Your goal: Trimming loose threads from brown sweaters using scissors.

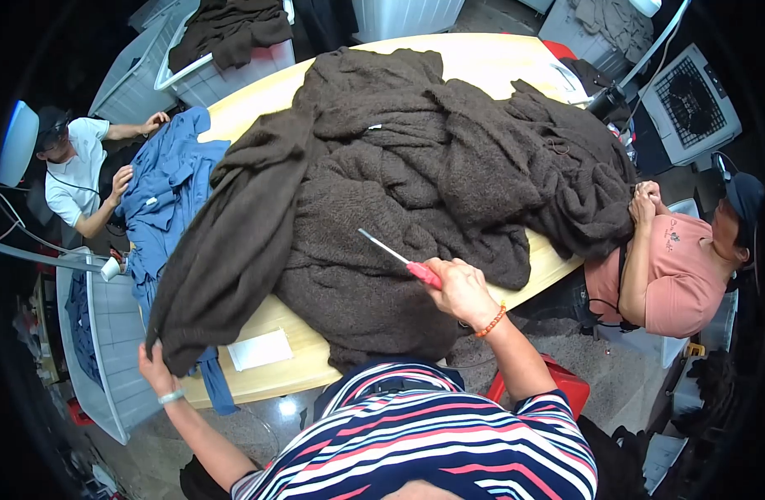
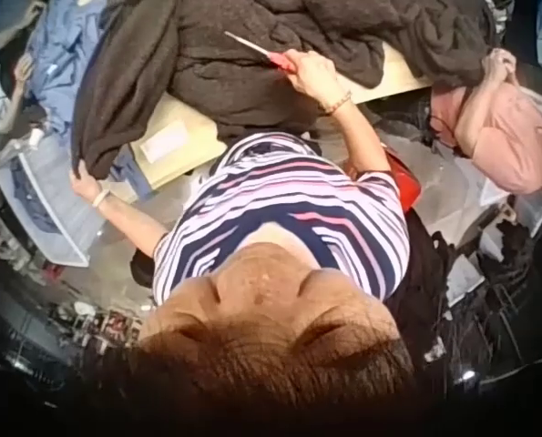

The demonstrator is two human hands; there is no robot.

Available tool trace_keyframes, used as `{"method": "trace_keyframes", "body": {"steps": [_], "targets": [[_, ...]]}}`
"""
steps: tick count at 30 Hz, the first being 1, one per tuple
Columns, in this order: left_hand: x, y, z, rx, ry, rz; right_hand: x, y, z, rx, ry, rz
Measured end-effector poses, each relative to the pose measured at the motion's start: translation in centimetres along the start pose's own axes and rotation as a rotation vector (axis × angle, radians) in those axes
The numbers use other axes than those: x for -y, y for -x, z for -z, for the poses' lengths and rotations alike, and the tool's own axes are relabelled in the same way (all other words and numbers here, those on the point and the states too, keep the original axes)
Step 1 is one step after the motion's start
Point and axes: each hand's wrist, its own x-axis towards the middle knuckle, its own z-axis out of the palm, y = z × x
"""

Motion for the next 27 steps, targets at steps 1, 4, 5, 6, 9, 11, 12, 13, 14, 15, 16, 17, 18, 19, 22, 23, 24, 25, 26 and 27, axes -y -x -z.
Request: {"method": "trace_keyframes", "body": {"steps": [1, 4, 5, 6, 9, 11, 12, 13, 14, 15, 16, 17, 18, 19, 22, 23, 24, 25, 26, 27], "targets": [[1.5, 0.8, 1.7, 0.005, -0.079, 0.026, -0.3, 0.0, 0.2, -0.021, 0.018, -0.025], [5.3, 4.1, 3.2, 0.042, -0.814, 0.128, -1.5, 0.3, 0.7, -0.065, 0.025, -0.091], [9.2, 5.6, 4.7, -0.058, -0.926, 0.091, -1.8, 0.3, 0.5, -0.09, 0.012, -0.084], [10.5, 6.3, 3.4, -0.019, -1.058, 0.218, -2.1, 0.5, 0.4, -0.103, 0.021, -0.085], [10.1, 8.7, -3.4, -0.071, -0.981, -0.144, -2.4, 0.7, 0.6, -0.125, 0.077, -0.169], [3.1, 8.8, -12.6, 0.121, -0.746, -0.336, -2.7, 1.2, 0.9, -0.135, 0.086, -0.181], [0.7, 8.9, -16.7, 0.216, -0.591, -0.43, -2.6, 1.2, 1.0, -0.142, 0.082, -0.191], [-0.9, 8.9, -20.7, 0.307, -0.543, -0.512, -2.6, 1.3, 0.9, -0.157, 0.079, -0.192], [-2.8, 9.0, -24.7, 0.419, -0.401, -0.487, -2.7, 1.2, 0.9, -0.161, 0.083, -0.184], [-4.3, 9.4, -28.2, 0.434, -0.358, -0.533, -2.6, 1.3, 0.8, -0.163, 0.07, -0.199], [-6.5, 9.6, -31.6, 0.536, -0.229, -0.378, -2.5, 1.4, 0.9, -0.165, 0.06, -0.224], [-9.2, 9.8, -34.5, 0.572, -0.18, -0.382, -2.3, 1.6, 1.2, -0.173, 0.031, -0.222], [-9.5, 9.6, -37.4, 0.506, -0.188, -0.551, -2.1, 1.8, 1.3, -0.182, 0.013, -0.229], [-11.2, 9.7, -39.5, 0.445, -0.283, -0.638, -1.9, 2.0, 1.7, -0.151, 0.02, -0.254], [-13.7, 10.3, -43.7, 0.505, -0.592, -0.635, -2.7, 3.2, 2.0, -0.165, 0.047, -0.274], [-13.1, 9.7, -44.4, 0.592, -0.683, -0.588, -3.0, 3.5, 1.8, -0.172, 0.042, -0.281], [-12.0, 8.9, -44.8, 0.678, -0.773, -0.539, -3.4, 3.8, 1.7, -0.179, 0.038, -0.289], [-10.6, 7.9, -44.4, 0.728, -0.742, -0.499, -3.5, 4.0, 1.6, -0.174, 0.034, -0.295], [-9.3, 7.3, -43.5, 0.67, -0.585, -0.55, -3.8, 4.2, 1.5, -0.187, 0.022, -0.292], [-8.4, 6.3, -41.9, 0.735, -0.398, -0.548, -3.9, 4.6, 1.4, -0.198, 0.008, -0.289]]}}
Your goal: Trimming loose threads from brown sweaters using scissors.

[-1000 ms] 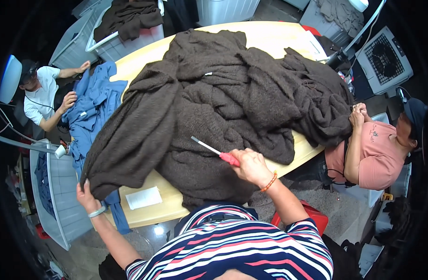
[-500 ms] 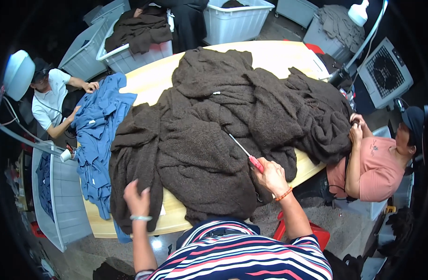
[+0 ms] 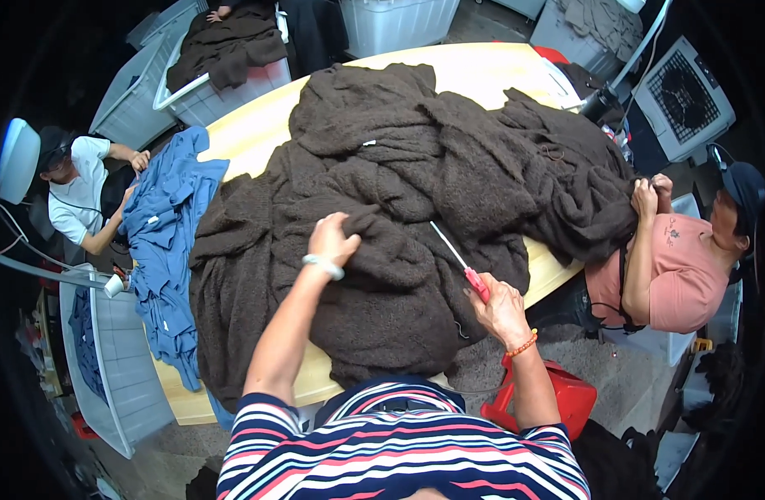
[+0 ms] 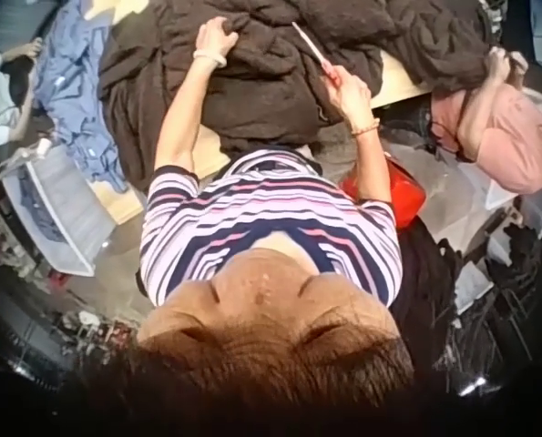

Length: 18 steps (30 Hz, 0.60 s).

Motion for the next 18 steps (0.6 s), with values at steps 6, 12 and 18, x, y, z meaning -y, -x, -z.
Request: {"method": "trace_keyframes", "body": {"steps": [6, 12, 18], "targets": [[0.8, 13.4, 12.0, 0.397, 0.27, 0.208, 0.0, 0.1, 0.3, 0.06, 0.044, -0.028], [8.8, 26.5, 8.9, 0.273, 0.016, 0.595, 3.2, -1.7, -1.3, 0.161, 0.063, 0.078], [7.2, 22.8, 6.5, -0.298, 0.264, 0.503, 7.1, -1.5, -2.2, 0.241, 0.112, 0.176]]}}
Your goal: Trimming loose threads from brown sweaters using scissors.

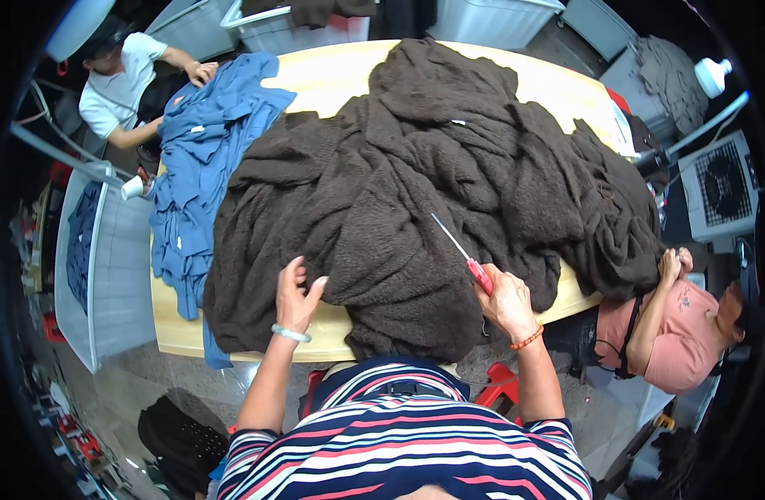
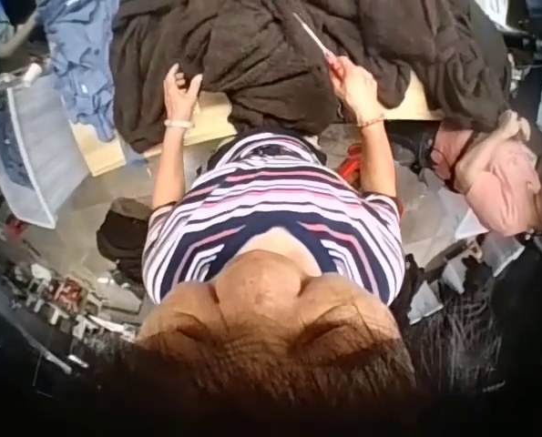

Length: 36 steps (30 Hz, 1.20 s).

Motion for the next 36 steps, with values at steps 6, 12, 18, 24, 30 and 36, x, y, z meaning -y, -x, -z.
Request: {"method": "trace_keyframes", "body": {"steps": [6, 12, 18, 24, 30, 36], "targets": [[-1.6, -0.7, -3.2, 0.336, 0.397, -0.013, 2.5, 0.2, 0.4, 0.015, 0.028, 0.084], [-8.2, 4.2, -4.1, 0.445, 0.138, -0.275, 3.6, 0.7, 1.4, 0.034, 0.074, 0.035], [-9.0, 3.3, -4.0, 0.023, -0.156, -0.436, 4.0, 0.9, 1.7, 0.08, 0.154, 0.018], [-3.2, -1.8, -2.7, -0.41, 0.109, -0.115, 6.4, 0.4, 1.7, 0.117, 0.15, 0.125], [5.1, -5.4, -3.8, -0.209, 0.991, 0.6, 12.8, -1.7, -2.3, 0.178, -0.093, 0.551], [8.8, -6.9, -6.6, -0.343, 0.287, 0.309, 13.0, -5.1, -8.1, 0.324, -0.251, 0.428]]}}
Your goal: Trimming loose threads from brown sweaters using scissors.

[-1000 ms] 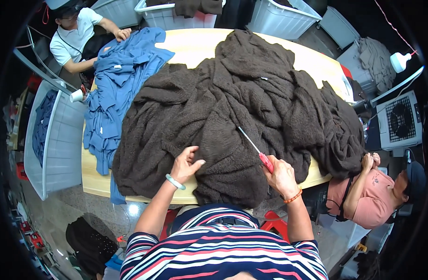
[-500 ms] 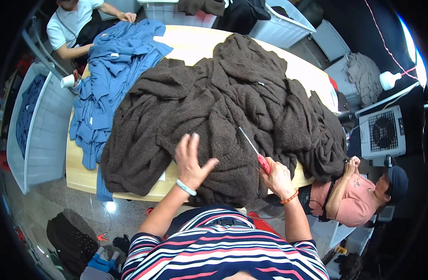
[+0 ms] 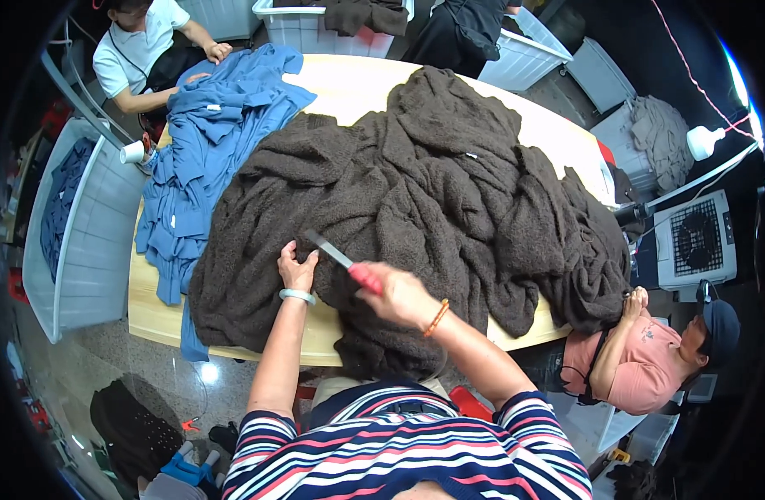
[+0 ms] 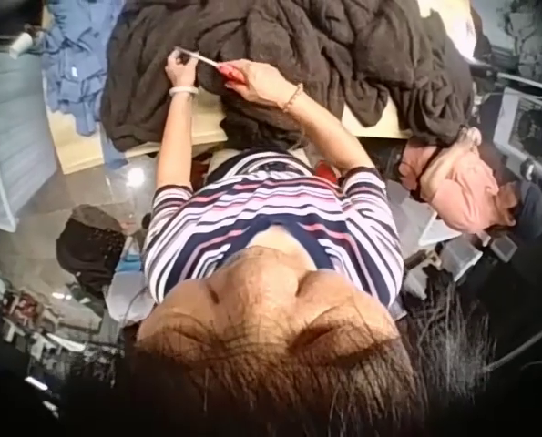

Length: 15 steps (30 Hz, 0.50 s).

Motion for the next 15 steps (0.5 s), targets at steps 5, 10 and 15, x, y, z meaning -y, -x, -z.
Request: {"method": "trace_keyframes", "body": {"steps": [5, 10, 15], "targets": [[1.8, -0.3, 1.3, 0.099, 0.564, 0.122, -6.8, 1.3, 4.8, -0.213, 0.11, -0.463], [-14.9, 9.9, 3.2, 0.461, 0.071, -0.671, -13.5, 7.5, 7.1, -0.239, 0.112, -0.57], [-17.8, 15.3, 0.1, 0.89, -0.282, -1.009, -12.8, 9.0, 8.0, -0.213, -0.033, -0.52]]}}
